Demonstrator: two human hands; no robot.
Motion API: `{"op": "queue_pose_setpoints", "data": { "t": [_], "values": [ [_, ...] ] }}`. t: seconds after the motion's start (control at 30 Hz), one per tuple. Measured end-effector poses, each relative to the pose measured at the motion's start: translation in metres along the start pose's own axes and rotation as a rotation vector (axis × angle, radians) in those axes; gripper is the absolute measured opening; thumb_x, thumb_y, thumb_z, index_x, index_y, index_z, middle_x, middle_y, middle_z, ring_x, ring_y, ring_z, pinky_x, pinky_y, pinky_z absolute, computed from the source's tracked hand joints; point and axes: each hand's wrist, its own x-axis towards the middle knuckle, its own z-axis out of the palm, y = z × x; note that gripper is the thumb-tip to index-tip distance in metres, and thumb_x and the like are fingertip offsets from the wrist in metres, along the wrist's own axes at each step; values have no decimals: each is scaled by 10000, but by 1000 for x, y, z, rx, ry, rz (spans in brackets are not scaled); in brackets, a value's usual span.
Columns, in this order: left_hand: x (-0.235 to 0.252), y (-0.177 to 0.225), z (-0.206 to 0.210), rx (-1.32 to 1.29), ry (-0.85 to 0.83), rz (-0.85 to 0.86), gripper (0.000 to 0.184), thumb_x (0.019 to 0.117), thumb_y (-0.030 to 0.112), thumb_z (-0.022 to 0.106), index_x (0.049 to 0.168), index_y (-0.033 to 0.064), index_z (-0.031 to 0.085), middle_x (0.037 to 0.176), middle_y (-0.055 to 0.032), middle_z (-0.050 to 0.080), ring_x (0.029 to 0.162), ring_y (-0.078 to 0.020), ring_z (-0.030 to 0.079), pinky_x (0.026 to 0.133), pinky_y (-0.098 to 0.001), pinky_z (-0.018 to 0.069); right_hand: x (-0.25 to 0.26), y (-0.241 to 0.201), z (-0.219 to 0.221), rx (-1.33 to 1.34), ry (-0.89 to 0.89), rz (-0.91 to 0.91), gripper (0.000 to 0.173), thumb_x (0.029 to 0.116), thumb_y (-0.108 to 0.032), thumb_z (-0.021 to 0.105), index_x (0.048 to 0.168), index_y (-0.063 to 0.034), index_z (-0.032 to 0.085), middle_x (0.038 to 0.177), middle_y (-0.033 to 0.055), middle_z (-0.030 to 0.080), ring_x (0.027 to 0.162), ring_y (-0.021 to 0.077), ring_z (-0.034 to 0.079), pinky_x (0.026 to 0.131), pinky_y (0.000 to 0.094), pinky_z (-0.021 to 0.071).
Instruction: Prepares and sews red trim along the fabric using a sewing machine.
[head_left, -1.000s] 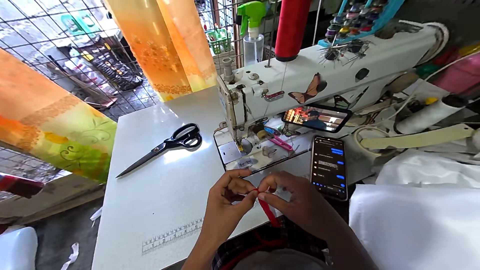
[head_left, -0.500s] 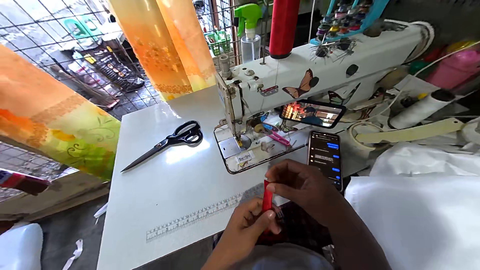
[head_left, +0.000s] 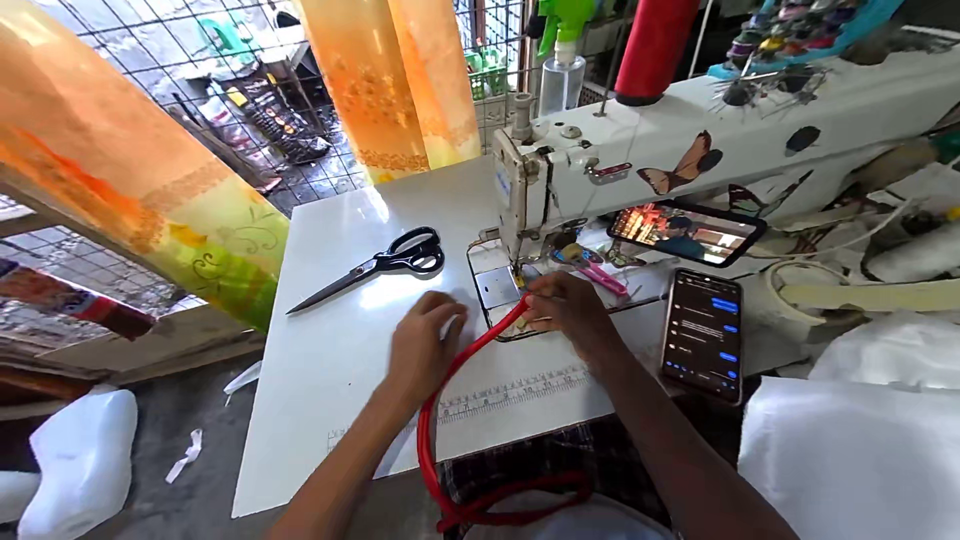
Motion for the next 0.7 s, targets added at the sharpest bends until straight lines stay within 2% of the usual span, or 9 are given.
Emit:
{"op": "queue_pose_setpoints", "data": {
  "t": [0.07,0.13,0.27,0.33,0.47,0.57,0.6,0.63,0.7],
  "values": [
    [23,-2,28,-20,-24,125,226,986,103,622,1153,37,759,1257,-212,656,1157,-374,636,962,-535,530,7,-2,2,-122,24,-23,233,992,-17,631,1216,33,589,1040,167,655,809,216,730,726,355,634],
    [40,-8,47,-12,-48,194,316,971,103,605,1260,84,731,1329,-236,608,1218,-437,571,948,-599,474,7,-3,-2,-241,23,-55,228,995,-45,639,1210,20,599,1059,161,669,755,192,722,674,331,622],
    [55,-18,61,30,-153,102,451,1003,193,506,1442,180,612,1515,-256,449,1371,-466,420,1016,-638,366,9,5,-13,-197,-2,-75,222,977,-33,659,1181,31,600,986,129,681,659,123,689,576,249,585],
    [61,-19,60,38,-186,84,455,1012,216,479,1448,212,609,1571,-260,378,1410,-473,370,1048,-649,320,10,4,-12,-215,-6,-57,228,984,-41,653,1193,33,602,988,123,678,657,113,682,568,237,574],
    [77,-22,59,23,-250,97,420,1013,217,495,1403,188,648,1621,-234,313,1454,-452,324,1079,-655,285,11,1,-9,-280,-10,-35,212,998,-79,646,1187,15,620,989,104,683,647,88,674,554,215,561],
    [92,-25,55,-50,-290,134,479,967,207,610,1440,128,590,1650,-219,266,1492,-431,288,1101,-667,278,12,3,-10,-294,-5,-43,195,994,-81,653,1166,8,633,965,96,691,624,83,668,543,216,563],
    [97,-26,54,-130,-283,171,566,919,159,681,1462,75,546,1640,-220,293,1487,-429,304,1101,-681,277,11,3,-10,-302,3,-45,188,992,-82,655,1158,4,636,952,89,694,611,77,659,536,211,555],
    [102,-28,53,-238,-265,217,704,850,78,733,1500,8,472,1591,-223,381,1461,-416,355,1101,-692,273,11,2,-9,-309,10,-44,182,990,-83,658,1151,-2,637,941,84,695,602,72,652,532,207,548],
    [107,-30,52,-370,-295,269,944,805,-23,732,1593,-54,214,1398,-213,595,1353,-352,507,1150,-665,231,10,2,-8,-325,12,-38,186,991,-84,656,1159,-8,635,946,77,693,606,68,650,538,206,549]
  ]
}}
